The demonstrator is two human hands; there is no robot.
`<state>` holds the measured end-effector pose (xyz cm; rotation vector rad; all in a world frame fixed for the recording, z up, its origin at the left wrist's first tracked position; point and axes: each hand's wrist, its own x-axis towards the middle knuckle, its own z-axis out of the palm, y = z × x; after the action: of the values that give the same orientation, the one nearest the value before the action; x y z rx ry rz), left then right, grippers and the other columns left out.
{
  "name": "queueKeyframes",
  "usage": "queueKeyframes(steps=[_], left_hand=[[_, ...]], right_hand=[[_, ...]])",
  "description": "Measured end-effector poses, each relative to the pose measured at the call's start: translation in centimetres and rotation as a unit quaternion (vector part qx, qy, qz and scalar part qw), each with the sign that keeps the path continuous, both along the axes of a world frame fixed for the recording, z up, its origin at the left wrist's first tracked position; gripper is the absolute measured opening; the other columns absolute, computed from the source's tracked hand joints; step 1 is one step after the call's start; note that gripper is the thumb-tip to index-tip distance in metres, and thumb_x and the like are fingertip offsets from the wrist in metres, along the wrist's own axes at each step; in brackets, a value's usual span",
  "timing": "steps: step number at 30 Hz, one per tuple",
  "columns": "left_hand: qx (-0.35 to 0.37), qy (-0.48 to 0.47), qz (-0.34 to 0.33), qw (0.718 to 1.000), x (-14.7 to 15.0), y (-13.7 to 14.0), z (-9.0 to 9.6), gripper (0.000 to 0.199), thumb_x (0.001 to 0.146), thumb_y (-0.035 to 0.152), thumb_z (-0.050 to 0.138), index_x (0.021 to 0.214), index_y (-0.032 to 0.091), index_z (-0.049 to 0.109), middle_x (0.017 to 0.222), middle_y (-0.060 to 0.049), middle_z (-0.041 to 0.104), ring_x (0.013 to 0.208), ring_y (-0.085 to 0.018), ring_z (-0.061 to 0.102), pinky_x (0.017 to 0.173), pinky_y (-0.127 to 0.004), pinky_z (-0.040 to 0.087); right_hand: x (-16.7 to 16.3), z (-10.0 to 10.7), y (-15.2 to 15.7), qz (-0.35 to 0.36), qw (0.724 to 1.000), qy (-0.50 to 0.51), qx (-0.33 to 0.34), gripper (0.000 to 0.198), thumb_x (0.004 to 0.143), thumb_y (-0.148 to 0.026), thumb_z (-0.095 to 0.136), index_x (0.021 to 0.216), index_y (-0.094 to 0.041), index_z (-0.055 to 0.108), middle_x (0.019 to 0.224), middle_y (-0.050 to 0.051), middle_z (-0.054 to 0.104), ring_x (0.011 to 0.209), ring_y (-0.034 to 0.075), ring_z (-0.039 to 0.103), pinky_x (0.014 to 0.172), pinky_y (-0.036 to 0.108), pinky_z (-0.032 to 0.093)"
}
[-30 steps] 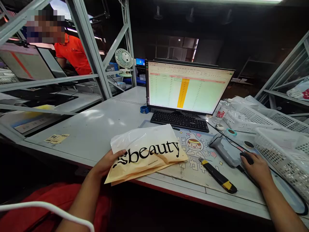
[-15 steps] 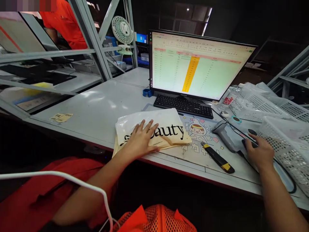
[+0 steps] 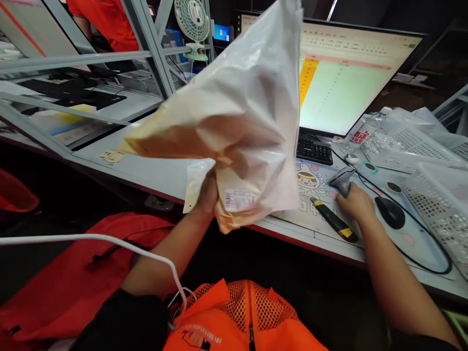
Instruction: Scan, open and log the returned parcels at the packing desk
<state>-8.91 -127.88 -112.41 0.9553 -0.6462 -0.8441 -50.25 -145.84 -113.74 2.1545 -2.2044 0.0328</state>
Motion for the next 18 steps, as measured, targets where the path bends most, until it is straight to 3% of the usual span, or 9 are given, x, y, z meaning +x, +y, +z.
queueKeyframes(steps=[3, 6, 8, 10, 14, 18], left_hand=[[0.015, 0.095, -0.002, 0.995, -4.6, 0.2, -2.4, 0.036, 0.09, 0.047, 0.067, 0.106, 0.014, 0.07, 0.103, -0.007, 0.077, 0.095, -0.023, 0.073, 0.092, -0.037, 0.061], [0.049, 0.081, -0.01, 0.995, -7.0, 0.3, -4.1, 0.035, 0.102, 0.046, 0.056, 0.11, 0.014, 0.069, 0.108, -0.008, 0.077, 0.104, -0.025, 0.073, 0.095, -0.038, 0.059], [0.06, 0.049, -0.01, 0.997, -7.6, 0.4, -4.5, 0.038, 0.102, 0.051, 0.057, 0.109, 0.015, 0.069, 0.111, -0.01, 0.077, 0.108, -0.027, 0.073, 0.096, -0.04, 0.059], [0.058, 0.029, -0.001, 0.998, -7.8, 0.3, -4.4, 0.04, 0.1, 0.055, 0.061, 0.109, 0.017, 0.069, 0.115, -0.011, 0.077, 0.111, -0.029, 0.073, 0.098, -0.041, 0.06], [0.05, 0.001, -0.02, 0.999, -8.4, -0.3, -3.8, 0.036, 0.103, 0.051, 0.057, 0.114, 0.018, 0.068, 0.119, -0.011, 0.077, 0.115, -0.028, 0.072, 0.101, -0.04, 0.059], [0.025, -0.003, -0.036, 0.999, -9.4, -1.0, -4.0, 0.038, 0.105, 0.051, 0.055, 0.12, 0.018, 0.068, 0.124, -0.01, 0.075, 0.121, -0.026, 0.069, 0.107, -0.038, 0.055]], right_hand=[[1.0, 1.5, -0.4, -0.026, 1.0, -0.003, 0.002, 0.059, 0.094, -0.041, 0.061, 0.137, 0.0, 0.058, 0.129, 0.032, 0.066, 0.119, 0.042, 0.067, 0.096, 0.05, 0.055], [0.2, 5.3, 1.2, -0.017, 0.995, -0.082, 0.056, 0.048, 0.093, -0.043, 0.062, 0.121, -0.005, 0.067, 0.101, 0.023, 0.073, 0.088, 0.033, 0.072, 0.073, 0.041, 0.058], [-1.0, 8.8, 3.8, 0.035, 0.979, -0.173, 0.106, 0.044, 0.092, -0.053, 0.062, 0.11, -0.013, 0.07, 0.075, 0.01, 0.068, 0.063, 0.024, 0.064, 0.051, 0.033, 0.05], [-1.7, 12.2, 7.3, 0.133, 0.951, -0.226, 0.162, 0.051, 0.086, -0.067, 0.069, 0.106, -0.02, 0.073, 0.064, 0.004, 0.06, 0.053, 0.021, 0.056, 0.04, 0.029, 0.041], [-0.5, 16.4, 14.2, 0.347, 0.878, -0.245, 0.223, 0.042, 0.082, -0.062, 0.08, 0.104, -0.027, 0.08, 0.087, 0.006, 0.074, 0.077, 0.026, 0.07, 0.065, 0.033, 0.063], [2.6, 16.4, 16.9, 0.404, 0.842, -0.246, 0.26, 0.038, 0.086, -0.055, 0.08, 0.109, -0.025, 0.08, 0.082, 0.003, 0.074, 0.073, 0.024, 0.068, 0.066, 0.031, 0.061]])
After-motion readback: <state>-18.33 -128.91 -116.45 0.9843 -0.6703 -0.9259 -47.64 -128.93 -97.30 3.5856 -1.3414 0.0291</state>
